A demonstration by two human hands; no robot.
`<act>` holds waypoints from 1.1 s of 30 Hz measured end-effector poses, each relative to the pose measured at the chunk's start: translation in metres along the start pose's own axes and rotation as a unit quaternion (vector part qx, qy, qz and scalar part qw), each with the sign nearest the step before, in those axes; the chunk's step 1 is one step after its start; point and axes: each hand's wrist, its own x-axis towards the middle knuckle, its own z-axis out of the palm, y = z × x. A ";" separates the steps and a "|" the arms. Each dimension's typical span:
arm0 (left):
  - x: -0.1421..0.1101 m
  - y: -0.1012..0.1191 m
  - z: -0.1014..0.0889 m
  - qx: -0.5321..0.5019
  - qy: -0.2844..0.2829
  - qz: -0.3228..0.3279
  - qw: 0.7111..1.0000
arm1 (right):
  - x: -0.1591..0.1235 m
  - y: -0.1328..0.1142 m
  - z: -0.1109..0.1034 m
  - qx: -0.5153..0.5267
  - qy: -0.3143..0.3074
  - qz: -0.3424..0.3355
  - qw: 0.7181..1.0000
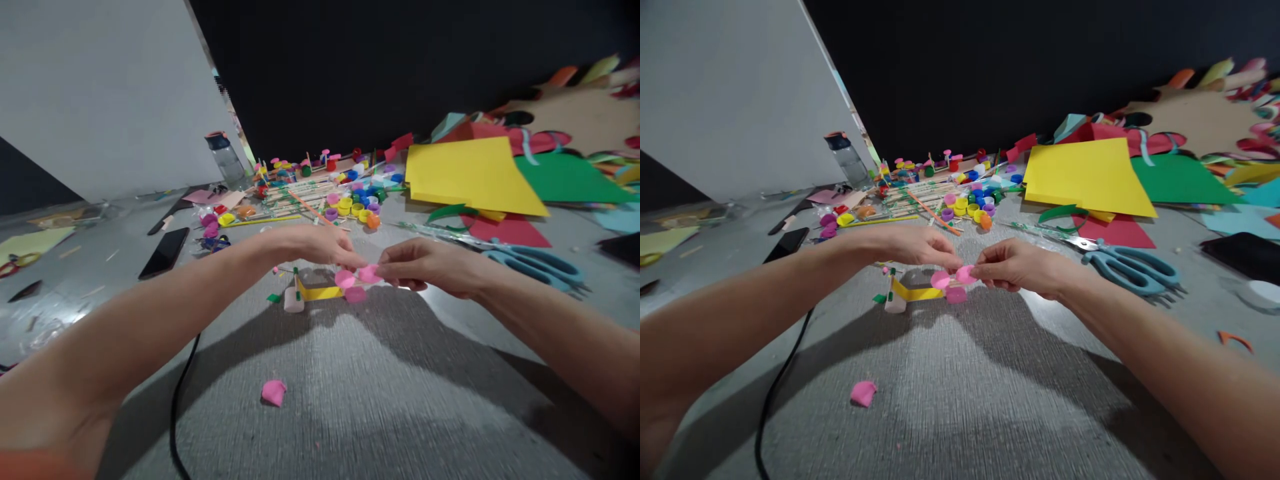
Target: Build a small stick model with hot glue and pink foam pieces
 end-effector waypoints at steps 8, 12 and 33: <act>0.011 -0.005 -0.005 -0.138 -0.045 0.026 0.989 | -0.001 0.000 0.002 0.021 0.009 0.017 1.000; 0.012 -0.005 -0.007 -0.141 -0.064 0.044 0.987 | -0.001 0.000 0.003 0.035 -0.006 0.035 0.999; 0.020 -0.007 -0.007 -0.116 -0.103 0.057 0.986 | 0.006 0.002 0.005 0.012 -0.021 0.041 0.999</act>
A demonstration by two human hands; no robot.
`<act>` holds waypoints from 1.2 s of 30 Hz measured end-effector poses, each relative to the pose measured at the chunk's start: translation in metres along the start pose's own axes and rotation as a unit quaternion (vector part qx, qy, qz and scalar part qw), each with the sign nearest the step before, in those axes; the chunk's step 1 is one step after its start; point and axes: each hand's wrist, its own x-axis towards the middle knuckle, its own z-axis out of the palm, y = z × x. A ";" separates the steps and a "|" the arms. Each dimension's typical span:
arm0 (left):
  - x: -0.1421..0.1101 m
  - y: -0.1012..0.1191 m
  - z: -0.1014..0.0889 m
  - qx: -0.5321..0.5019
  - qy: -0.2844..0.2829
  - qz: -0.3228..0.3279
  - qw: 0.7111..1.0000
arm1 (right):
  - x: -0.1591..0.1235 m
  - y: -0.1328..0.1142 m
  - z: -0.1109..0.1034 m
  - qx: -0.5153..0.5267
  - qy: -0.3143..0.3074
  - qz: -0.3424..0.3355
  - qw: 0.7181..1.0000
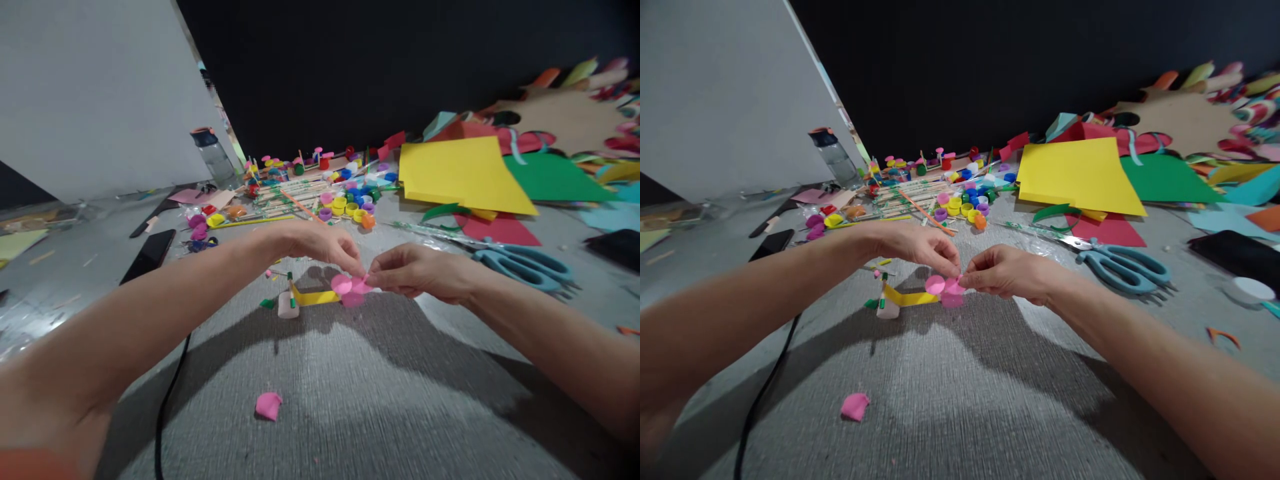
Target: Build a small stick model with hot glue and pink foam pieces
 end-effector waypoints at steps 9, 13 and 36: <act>0.003 -0.004 0.001 0.026 -0.022 0.006 0.999 | 0.001 -0.003 0.004 -0.034 0.035 0.005 0.999; 0.005 -0.003 0.000 0.047 -0.048 0.000 0.998 | 0.001 -0.004 0.005 -0.069 0.051 0.011 0.996; 0.007 0.000 0.003 0.051 -0.022 -0.010 0.998 | 0.000 -0.002 -0.002 -0.121 0.069 0.014 0.990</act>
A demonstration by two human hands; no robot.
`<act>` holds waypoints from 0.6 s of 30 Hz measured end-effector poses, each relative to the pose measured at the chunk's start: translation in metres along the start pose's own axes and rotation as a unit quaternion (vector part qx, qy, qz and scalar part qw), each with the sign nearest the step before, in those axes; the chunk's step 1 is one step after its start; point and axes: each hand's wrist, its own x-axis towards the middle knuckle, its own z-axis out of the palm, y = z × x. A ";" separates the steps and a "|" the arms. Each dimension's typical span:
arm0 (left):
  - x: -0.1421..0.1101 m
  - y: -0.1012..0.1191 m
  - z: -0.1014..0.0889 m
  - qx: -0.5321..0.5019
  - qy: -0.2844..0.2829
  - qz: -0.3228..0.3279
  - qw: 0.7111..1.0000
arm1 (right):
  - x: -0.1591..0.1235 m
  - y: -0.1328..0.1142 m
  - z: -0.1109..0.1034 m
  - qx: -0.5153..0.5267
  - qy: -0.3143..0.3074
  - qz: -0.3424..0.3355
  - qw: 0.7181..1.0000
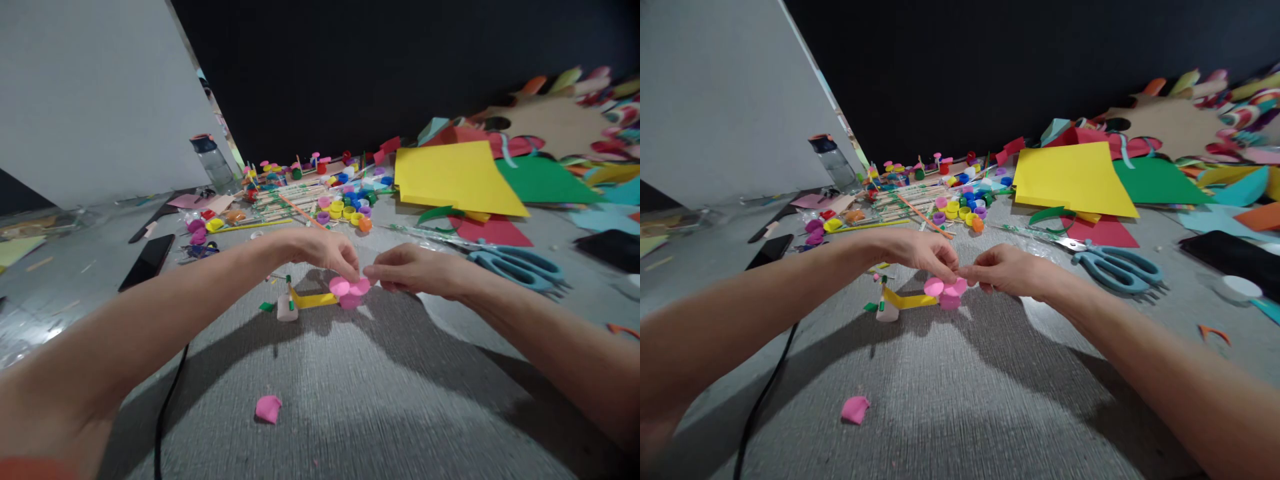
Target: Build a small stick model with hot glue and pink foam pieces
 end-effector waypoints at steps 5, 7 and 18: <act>0.001 -0.002 -0.001 -0.005 -0.003 0.004 1.000 | 0.004 0.001 0.008 0.029 -0.040 -0.003 0.999; 0.001 -0.002 -0.001 -0.008 -0.008 0.001 1.000 | 0.005 0.003 0.010 0.054 -0.046 -0.009 0.997; -0.007 -0.001 -0.003 -0.013 0.002 0.006 1.000 | 0.006 0.005 0.013 0.094 -0.040 -0.007 0.995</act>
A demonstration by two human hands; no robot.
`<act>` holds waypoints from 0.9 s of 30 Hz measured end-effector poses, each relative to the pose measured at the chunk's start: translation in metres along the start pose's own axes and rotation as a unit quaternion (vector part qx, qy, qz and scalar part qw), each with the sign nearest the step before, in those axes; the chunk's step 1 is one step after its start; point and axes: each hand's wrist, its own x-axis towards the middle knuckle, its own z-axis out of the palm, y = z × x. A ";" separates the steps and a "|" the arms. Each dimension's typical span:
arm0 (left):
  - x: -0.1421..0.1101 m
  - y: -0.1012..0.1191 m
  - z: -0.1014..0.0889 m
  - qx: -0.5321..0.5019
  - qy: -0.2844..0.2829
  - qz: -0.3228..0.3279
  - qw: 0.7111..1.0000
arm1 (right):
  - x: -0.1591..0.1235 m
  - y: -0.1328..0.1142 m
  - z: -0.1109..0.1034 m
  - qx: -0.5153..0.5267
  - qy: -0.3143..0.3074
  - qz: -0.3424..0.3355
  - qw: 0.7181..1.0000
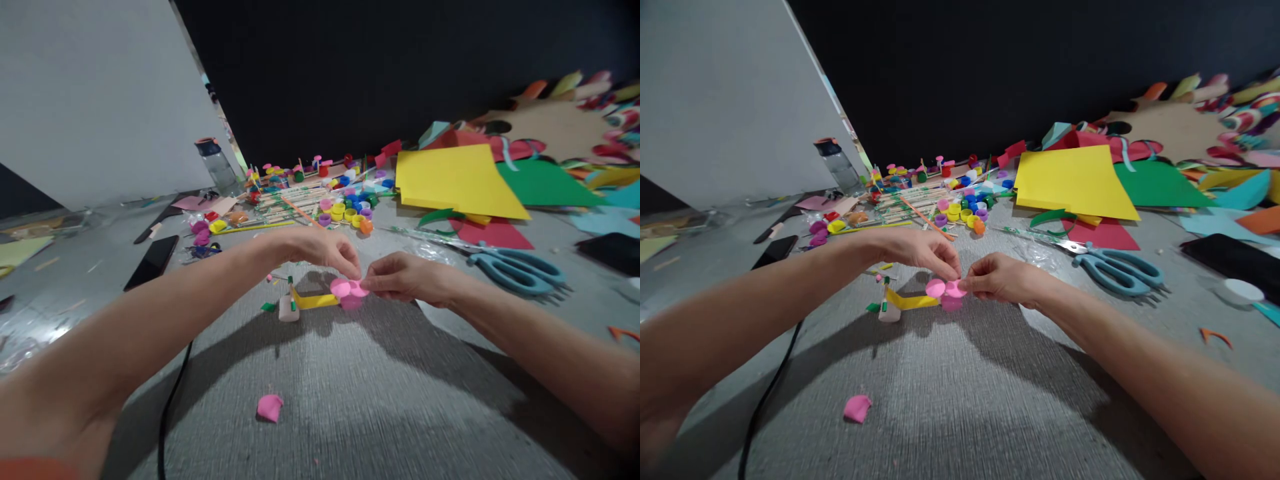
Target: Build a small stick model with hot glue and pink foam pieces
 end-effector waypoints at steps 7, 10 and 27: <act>-0.015 0.004 -0.001 -0.013 0.048 0.006 0.999 | -0.004 -0.002 -0.003 -0.016 -0.018 0.005 1.000; -0.027 0.005 -0.001 -0.008 0.136 0.008 0.991 | -0.005 -0.004 -0.002 -0.015 -0.016 -0.003 1.000; -0.091 0.012 0.088 0.137 0.478 0.057 0.866 | 0.007 -0.004 0.016 -0.015 0.019 -0.036 0.999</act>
